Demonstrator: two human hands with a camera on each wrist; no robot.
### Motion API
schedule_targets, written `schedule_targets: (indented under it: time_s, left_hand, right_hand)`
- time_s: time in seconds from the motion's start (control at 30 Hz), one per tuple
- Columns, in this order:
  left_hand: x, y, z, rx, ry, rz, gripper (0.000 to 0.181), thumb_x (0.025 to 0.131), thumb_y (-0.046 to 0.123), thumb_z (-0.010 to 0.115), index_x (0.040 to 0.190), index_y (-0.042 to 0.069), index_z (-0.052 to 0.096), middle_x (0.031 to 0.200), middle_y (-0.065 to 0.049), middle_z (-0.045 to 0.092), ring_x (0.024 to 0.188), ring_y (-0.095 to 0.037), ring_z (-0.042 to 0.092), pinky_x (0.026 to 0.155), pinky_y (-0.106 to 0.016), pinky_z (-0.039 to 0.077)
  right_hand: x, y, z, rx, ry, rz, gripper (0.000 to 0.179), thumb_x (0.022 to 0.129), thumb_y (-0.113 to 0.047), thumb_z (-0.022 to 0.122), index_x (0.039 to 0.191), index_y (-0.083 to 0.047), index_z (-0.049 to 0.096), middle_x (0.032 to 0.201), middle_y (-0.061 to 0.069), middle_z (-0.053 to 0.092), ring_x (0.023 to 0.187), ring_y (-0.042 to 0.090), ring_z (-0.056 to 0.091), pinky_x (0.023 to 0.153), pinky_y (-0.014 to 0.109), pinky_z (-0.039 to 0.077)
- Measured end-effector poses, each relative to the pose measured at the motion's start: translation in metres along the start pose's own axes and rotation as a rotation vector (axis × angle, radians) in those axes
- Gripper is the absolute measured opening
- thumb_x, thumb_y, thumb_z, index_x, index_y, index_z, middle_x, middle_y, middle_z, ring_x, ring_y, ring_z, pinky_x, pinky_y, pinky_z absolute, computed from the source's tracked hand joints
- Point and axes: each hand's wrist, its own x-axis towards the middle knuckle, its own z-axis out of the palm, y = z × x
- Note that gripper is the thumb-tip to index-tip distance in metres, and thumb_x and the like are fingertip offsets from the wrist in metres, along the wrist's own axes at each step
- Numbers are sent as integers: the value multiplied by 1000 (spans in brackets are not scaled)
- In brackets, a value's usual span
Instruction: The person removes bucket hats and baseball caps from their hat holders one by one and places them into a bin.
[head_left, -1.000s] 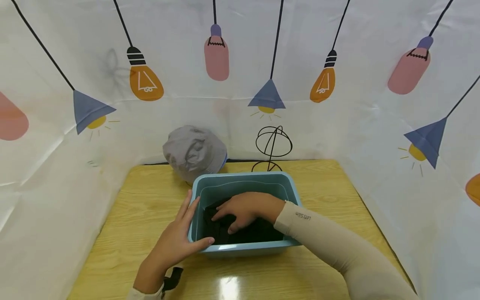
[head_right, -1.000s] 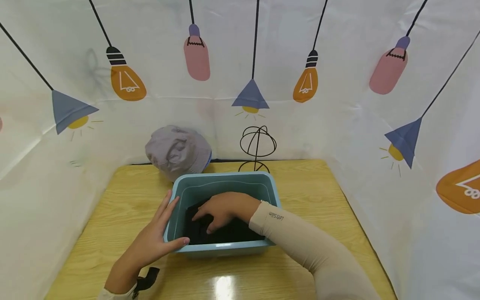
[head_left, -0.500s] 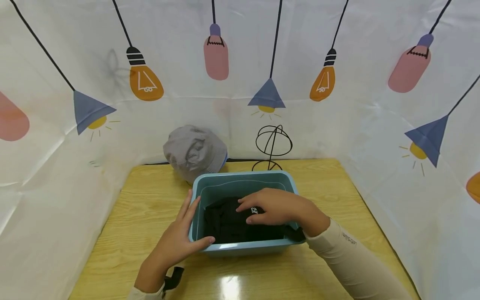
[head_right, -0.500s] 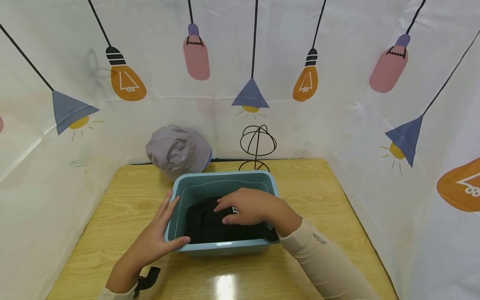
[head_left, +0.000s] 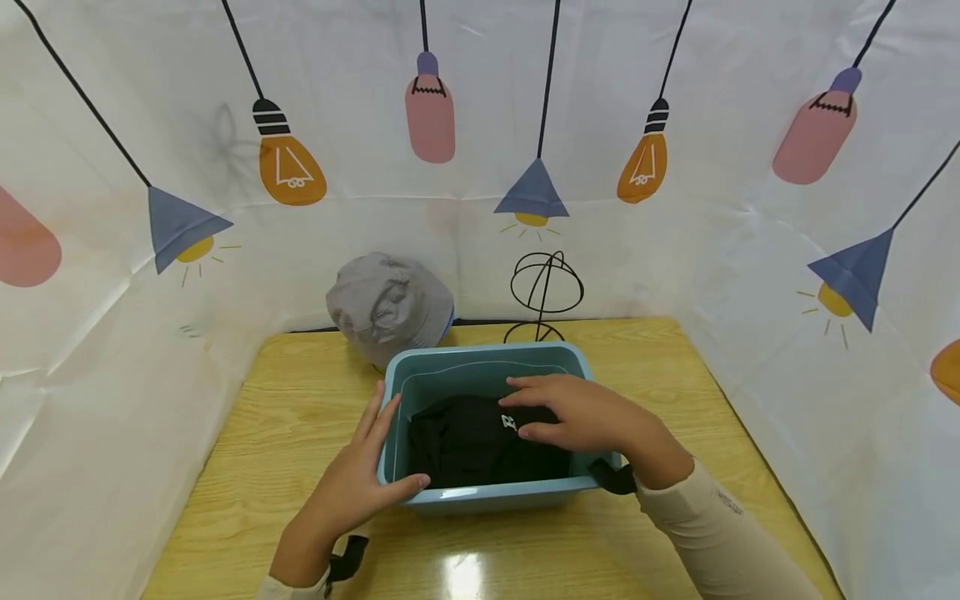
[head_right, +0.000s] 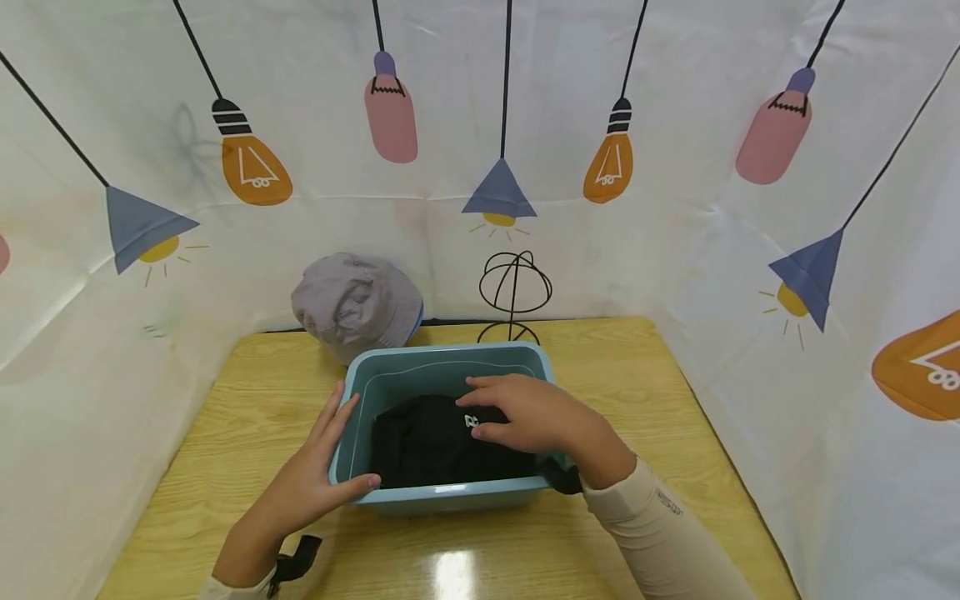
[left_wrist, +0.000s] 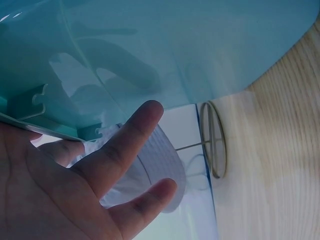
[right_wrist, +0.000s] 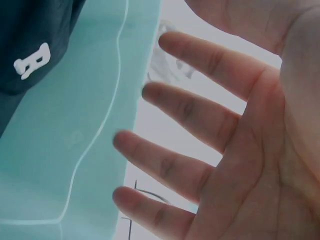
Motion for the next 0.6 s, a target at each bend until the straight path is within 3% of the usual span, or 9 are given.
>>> schedule_targets:
  time_s: [0.27,0.4,0.6]
  left_hand:
    - [0,2,0,-5,-3,0,109,85,59,78,167,36,10,175,9,-8,136,-46,54,86,-60,56]
    - [1,2,1,-7,-4,7,111,85,59,78,168,29,11,175,9,-8,136,-46,54,86,-61,56]
    - [0,-1,1,-2,7,20,113,86,57,79,169,27,7,175,7,-7,144,-48,45,92,-67,53]
  right_hand:
    - [-27,12,2,24,89,147,67,100,-53,63,160,-33,39,173,0,23,156,30,30,117,59,38]
    - [-43,19,2,38,143,177,75,98,-57,64,162,-30,35,173,2,21,157,33,28,117,62,37]
    - [-54,26,10,58,174,226,81,96,-66,61,164,-34,30,174,4,17,158,35,23,117,64,36]
